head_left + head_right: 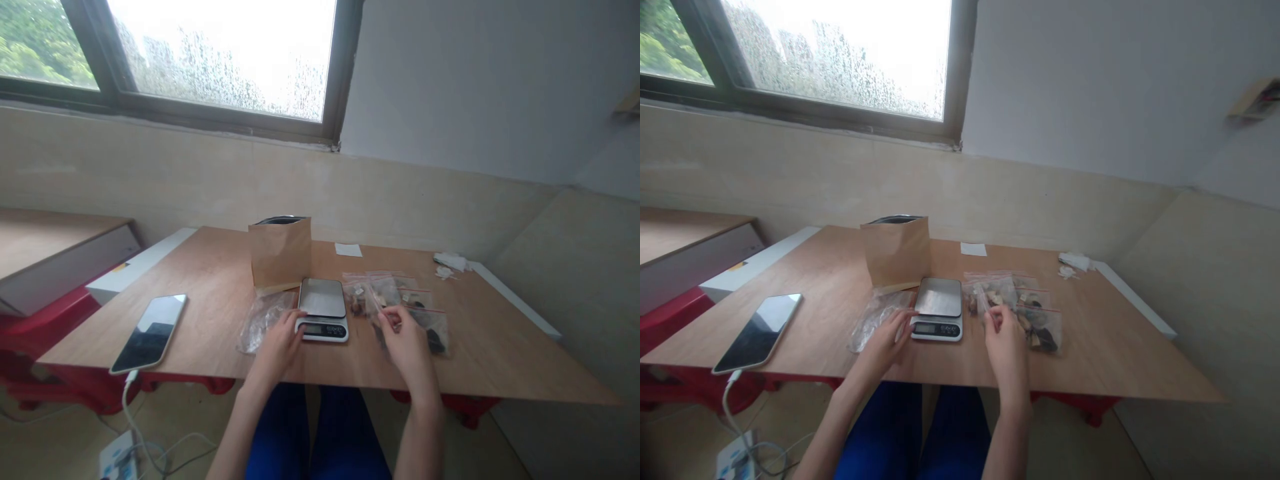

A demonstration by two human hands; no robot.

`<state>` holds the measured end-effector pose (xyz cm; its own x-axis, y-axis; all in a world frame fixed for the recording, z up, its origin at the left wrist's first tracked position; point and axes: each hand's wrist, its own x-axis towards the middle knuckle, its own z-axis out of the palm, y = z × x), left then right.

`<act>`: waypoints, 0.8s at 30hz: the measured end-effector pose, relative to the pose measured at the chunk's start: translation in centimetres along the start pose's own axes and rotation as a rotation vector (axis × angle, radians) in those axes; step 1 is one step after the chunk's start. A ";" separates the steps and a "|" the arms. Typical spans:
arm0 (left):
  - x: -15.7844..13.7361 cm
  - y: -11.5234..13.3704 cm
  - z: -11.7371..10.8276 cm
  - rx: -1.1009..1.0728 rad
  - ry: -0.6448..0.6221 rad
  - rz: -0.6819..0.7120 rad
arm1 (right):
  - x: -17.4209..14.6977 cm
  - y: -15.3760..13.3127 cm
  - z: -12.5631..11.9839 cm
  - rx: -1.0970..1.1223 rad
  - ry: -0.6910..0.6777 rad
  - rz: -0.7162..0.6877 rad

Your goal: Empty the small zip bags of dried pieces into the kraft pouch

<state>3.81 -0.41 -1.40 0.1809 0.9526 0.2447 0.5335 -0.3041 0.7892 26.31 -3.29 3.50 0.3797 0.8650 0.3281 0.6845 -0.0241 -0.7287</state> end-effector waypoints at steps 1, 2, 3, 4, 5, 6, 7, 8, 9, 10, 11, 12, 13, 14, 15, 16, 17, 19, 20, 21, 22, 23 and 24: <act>-0.3 1.6 0.6 -0.164 -0.002 0.039 | -0.6 -0.9 0.6 0.097 -0.021 0.007; -0.7 3.1 1.2 -0.304 -0.003 0.039 | -1.2 -1.8 1.3 0.206 -0.057 0.005; -1.1 4.3 1.8 -0.412 -0.025 0.022 | -1.8 -2.7 2.0 0.305 -0.110 0.005; -1.4 5.3 2.3 -0.492 -0.037 -0.007 | -2.3 -3.5 2.7 0.388 -0.155 0.017; -1.7 5.9 2.8 -0.547 -0.025 -0.040 | -2.8 -4.1 3.2 0.447 -0.192 0.036; -1.8 6.2 3.1 -0.593 0.007 -0.076 | -3.3 -4.7 3.7 0.495 -0.230 0.051; -1.9 6.3 3.2 -0.630 0.044 -0.112 | -3.7 -5.2 4.0 0.531 -0.268 0.059; -2.0 6.1 3.3 -0.662 0.084 -0.144 | -4.0 -5.6 4.2 0.562 -0.307 0.058; -2.0 5.9 3.2 -0.687 0.120 -0.169 | -4.2 -5.8 4.4 0.592 -0.349 0.050; -1.9 5.6 3.0 -0.706 0.145 -0.186 | -4.4 -6.0 4.4 0.621 -0.391 0.039; -1.9 5.4 2.8 -0.717 0.161 -0.195 | -4.5 -6.0 4.4 0.648 -0.428 0.030; -1.9 5.2 2.5 -0.722 0.168 -0.198 | -4.5 -6.0 4.4 0.670 -0.458 0.027; -1.9 5.1 2.3 -0.726 0.169 -0.196 | -4.5 -6.0 4.3 0.685 -0.481 0.027; -1.9 5.0 2.1 -0.731 0.168 -0.197 | -4.4 -5.9 4.3 0.695 -0.502 0.030; -2.0 5.0 2.0 -0.737 0.165 -0.203 | -4.4 -5.8 4.2 0.701 -0.518 0.034; -2.0 5.0 1.9 -0.744 0.164 -0.213 | -4.3 -5.8 4.1 0.707 -0.532 0.039; -2.1 5.0 1.9 -0.749 0.165 -0.224 | -4.3 -5.7 3.9 0.714 -0.545 0.044; -2.2 5.0 1.9 -0.751 0.168 -0.237 | -4.2 -5.5 3.7 0.729 -0.563 0.051; -2.3 4.9 1.9 -0.744 0.167 -0.233 | -4.2 -5.4 3.6 0.733 -0.566 0.054; -2.3 4.9 1.9 -0.732 0.164 -0.221 | -4.3 -5.4 3.5 0.732 -0.565 0.056; -2.3 4.9 1.9 -0.717 0.159 -0.203 | -4.3 -5.4 3.5 0.728 -0.560 0.056; -2.2 4.9 2.0 -0.699 0.148 -0.182 | -4.4 -5.5 3.5 0.719 -0.548 0.058; -2.2 4.9 2.0 -0.679 0.137 -0.164 | -4.4 -5.6 3.5 0.706 -0.527 0.060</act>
<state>7.69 -4.00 0.81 0.0132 0.9919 0.1265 -0.0957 -0.1247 0.9876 18.60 -5.20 4.02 -0.0532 0.9950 0.0846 0.0620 0.0878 -0.9942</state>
